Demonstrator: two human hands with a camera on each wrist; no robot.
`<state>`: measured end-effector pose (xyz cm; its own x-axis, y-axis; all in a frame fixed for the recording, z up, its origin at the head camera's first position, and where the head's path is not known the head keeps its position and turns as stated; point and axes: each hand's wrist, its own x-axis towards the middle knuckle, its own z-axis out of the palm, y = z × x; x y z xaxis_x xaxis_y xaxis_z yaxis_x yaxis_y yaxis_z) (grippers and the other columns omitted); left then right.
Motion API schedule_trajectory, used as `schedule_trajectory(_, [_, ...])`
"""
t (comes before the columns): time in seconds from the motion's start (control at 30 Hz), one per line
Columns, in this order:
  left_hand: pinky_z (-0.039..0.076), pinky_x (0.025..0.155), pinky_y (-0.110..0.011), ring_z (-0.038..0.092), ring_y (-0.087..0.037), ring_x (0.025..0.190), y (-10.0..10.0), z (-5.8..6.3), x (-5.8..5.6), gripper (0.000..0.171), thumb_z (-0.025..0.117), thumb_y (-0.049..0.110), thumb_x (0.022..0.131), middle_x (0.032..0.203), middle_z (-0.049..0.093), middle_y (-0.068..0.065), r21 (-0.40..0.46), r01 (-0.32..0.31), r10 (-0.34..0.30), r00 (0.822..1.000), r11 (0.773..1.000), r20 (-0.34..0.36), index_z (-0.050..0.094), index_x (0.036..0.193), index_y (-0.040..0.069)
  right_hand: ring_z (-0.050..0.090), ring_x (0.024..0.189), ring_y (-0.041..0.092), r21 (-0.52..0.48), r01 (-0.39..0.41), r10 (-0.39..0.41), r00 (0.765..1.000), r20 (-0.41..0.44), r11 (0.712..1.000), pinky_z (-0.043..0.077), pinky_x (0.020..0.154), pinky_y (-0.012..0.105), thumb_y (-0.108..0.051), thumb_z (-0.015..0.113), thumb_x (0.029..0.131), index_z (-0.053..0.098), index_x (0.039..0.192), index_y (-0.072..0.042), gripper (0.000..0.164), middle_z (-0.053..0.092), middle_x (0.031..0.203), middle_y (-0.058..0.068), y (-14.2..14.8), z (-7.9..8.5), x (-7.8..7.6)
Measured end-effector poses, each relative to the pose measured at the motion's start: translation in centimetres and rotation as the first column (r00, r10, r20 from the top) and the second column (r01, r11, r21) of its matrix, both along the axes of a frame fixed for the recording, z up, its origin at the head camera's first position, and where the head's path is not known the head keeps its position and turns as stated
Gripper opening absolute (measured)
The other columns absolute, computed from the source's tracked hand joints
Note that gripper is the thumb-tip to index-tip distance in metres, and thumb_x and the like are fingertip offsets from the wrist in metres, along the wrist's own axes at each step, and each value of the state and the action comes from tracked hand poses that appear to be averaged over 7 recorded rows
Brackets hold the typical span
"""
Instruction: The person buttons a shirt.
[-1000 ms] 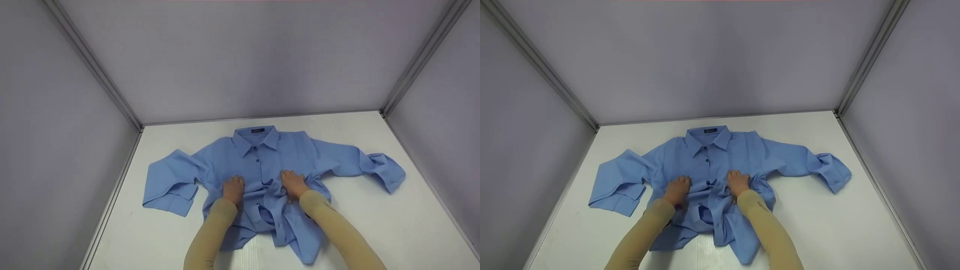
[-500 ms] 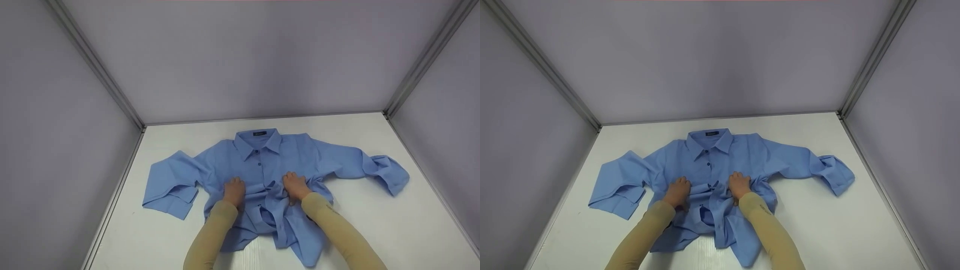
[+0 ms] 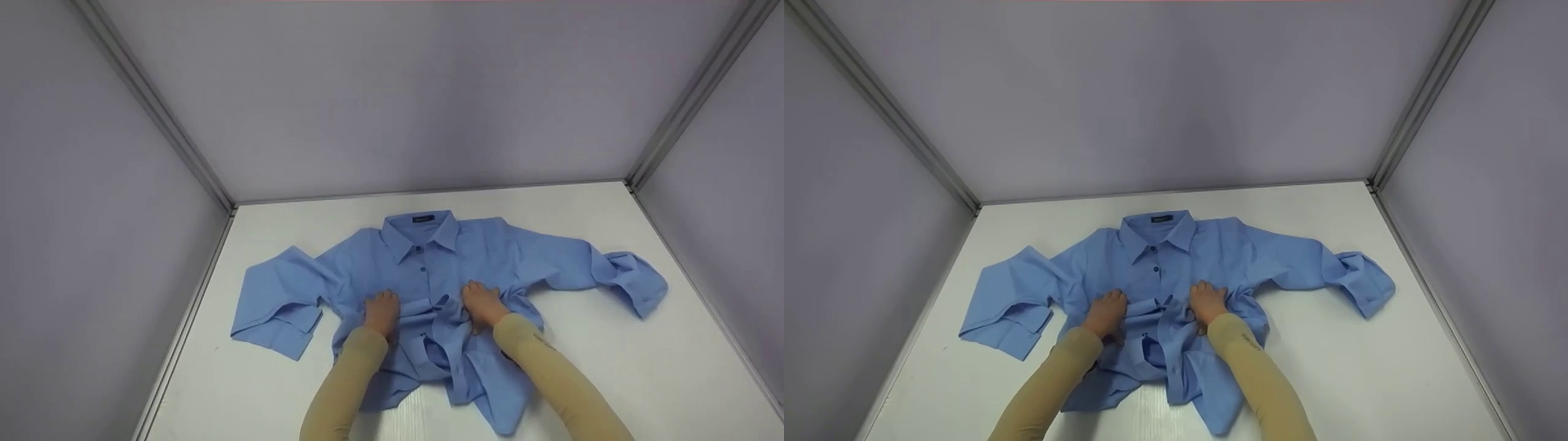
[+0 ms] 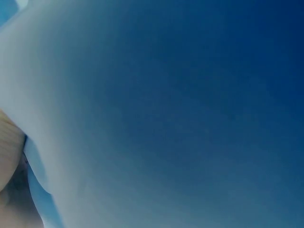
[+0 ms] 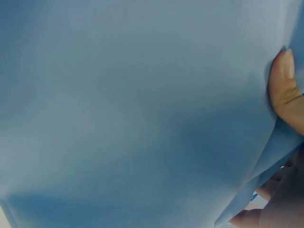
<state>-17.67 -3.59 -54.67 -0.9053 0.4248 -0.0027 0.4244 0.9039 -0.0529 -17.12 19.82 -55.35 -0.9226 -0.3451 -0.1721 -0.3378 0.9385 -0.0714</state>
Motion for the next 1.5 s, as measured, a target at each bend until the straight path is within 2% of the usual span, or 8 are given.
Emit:
schedule_trajectory(0.27, [0.046, 0.061, -0.042, 0.053, -0.025, 0.086, 0.0, -0.4, 0.1, 0.013, 0.051, 0.005, 0.087, 0.092, 0.052, -0.011, -0.068, 0.016, -0.019, 0.999, 0.998, -0.035, 0.056, 0.098, 0.003, 0.037, 0.111, 0.039, -0.002, 0.022, -0.022, 0.999, 0.045, 1.000, 0.033, 0.074, 0.061, -0.023, 0.088, 0.047, 0.032, 0.126, 0.008, 0.102, 0.038, 0.120, 0.024, 0.0, 0.2, 0.3])
schedule_trajectory(0.5, [0.046, 0.060, -0.040, 0.051, -0.025, 0.090, -0.2, -0.4, 0.2, 0.035, 0.064, 0.008, 0.079, 0.101, 0.050, -0.012, -0.073, 0.026, -0.027, 1.000, 0.997, -0.014, 0.051, 0.111, 0.001, 0.031, 0.118, 0.039, 0.016, 0.034, -0.035, 0.997, 0.072, 0.999, 0.031, 0.078, 0.063, -0.023, 0.087, 0.050, 0.024, 0.133, 0.008, 0.109, 0.032, 0.129, 0.025, -0.1, 0.1, 0.2])
schedule_trajectory(0.7, [0.046, 0.060, -0.040, 0.053, -0.026, 0.086, -0.2, 0.0, 0.3, 0.016, 0.047, 0.002, 0.088, 0.090, 0.052, -0.012, -0.018, 0.030, -0.030, 0.999, 0.999, -0.031, 0.059, 0.099, 0.001, 0.036, 0.112, 0.037, 0.022, 0.022, -0.022, 0.999, 0.025, 1.000, 0.035, 0.072, 0.060, -0.019, 0.087, 0.048, 0.034, 0.126, 0.007, 0.098, 0.038, 0.121, 0.023, -0.1, -0.2, 0.2])
schedule_trajectory(0.83, [0.046, 0.058, -0.041, 0.053, -0.026, 0.085, -0.1, -0.3, 0.3, 0.014, 0.059, 0.005, 0.082, 0.088, 0.053, -0.012, -0.023, 0.017, -0.018, 1.000, 1.000, -0.014, 0.060, 0.095, 0.002, 0.041, 0.103, 0.036, -0.006, 0.008, -0.008, 1.000, 0.001, 1.000, 0.036, 0.068, 0.060, -0.017, 0.088, 0.046, 0.043, 0.114, 0.007, 0.085, 0.042, 0.108, 0.022, 0.0, -0.4, 0.3])
schedule_trajectory(0.97, [0.046, 0.056, -0.040, 0.049, -0.025, 0.089, 0.0, -1.4, -0.3, 0.018, 0.064, 0.007, 0.079, 0.093, 0.051, -0.011, -0.064, 0.018, -0.020, 0.999, 0.998, -0.036, 0.059, 0.096, 0.003, 0.044, 0.095, 0.035, -0.023, 0.001, -0.001, 1.000, -0.015, 1.000, 0.036, 0.066, 0.058, -0.016, 0.088, 0.045, 0.046, 0.105, 0.004, 0.076, 0.044, 0.099, 0.019, 0.1, -0.4, 0.4])
schedule_trajectory(1.1, [0.045, 0.055, -0.041, 0.049, -0.024, 0.086, -0.1, -2.8, -1.0, 0.011, 0.049, 0.002, 0.087, 0.091, 0.050, -0.010, -0.055, 0.055, -0.061, 0.991, 0.997, -0.116, 0.059, 0.092, 0.004, 0.047, 0.089, 0.033, -0.039, 0.006, -0.007, 1.000, -0.012, 0.999, 0.036, 0.066, 0.056, -0.013, 0.087, 0.045, 0.046, 0.096, -0.002, 0.066, 0.047, 0.094, 0.016, 0.3, 0.0, 0.5])
schedule_trajectory(1.27, [0.046, 0.056, -0.040, 0.054, -0.025, 0.078, 0.2, -0.6, 0.1, 0.015, 0.067, 0.003, 0.074, 0.083, 0.051, -0.010, -0.025, 0.064, -0.066, 0.994, 0.998, -0.085, 0.060, 0.087, 0.004, 0.052, 0.079, 0.037, -0.123, 0.001, -0.002, 1.000, -0.013, 0.992, 0.039, 0.063, 0.056, -0.006, 0.086, 0.043, 0.043, 0.084, -0.003, 0.059, 0.052, 0.082, 0.016, 0.5, 0.1, 0.7])
schedule_trajectory(1.5, [0.047, 0.056, -0.037, 0.055, -0.024, 0.075, 0.0, 1.2, 1.2, 0.025, 0.073, 0.004, 0.067, 0.080, 0.051, -0.009, -0.012, 0.105, -0.105, 0.991, 0.994, -0.084, 0.058, 0.088, 0.005, 0.054, 0.067, 0.033, -0.191, -0.100, 0.096, 0.995, -0.029, 0.976, 0.044, 0.060, 0.046, -0.002, 0.083, 0.047, 0.045, 0.078, -0.004, 0.049, 0.053, 0.070, 0.013, 1.4, -2.6, -0.4])
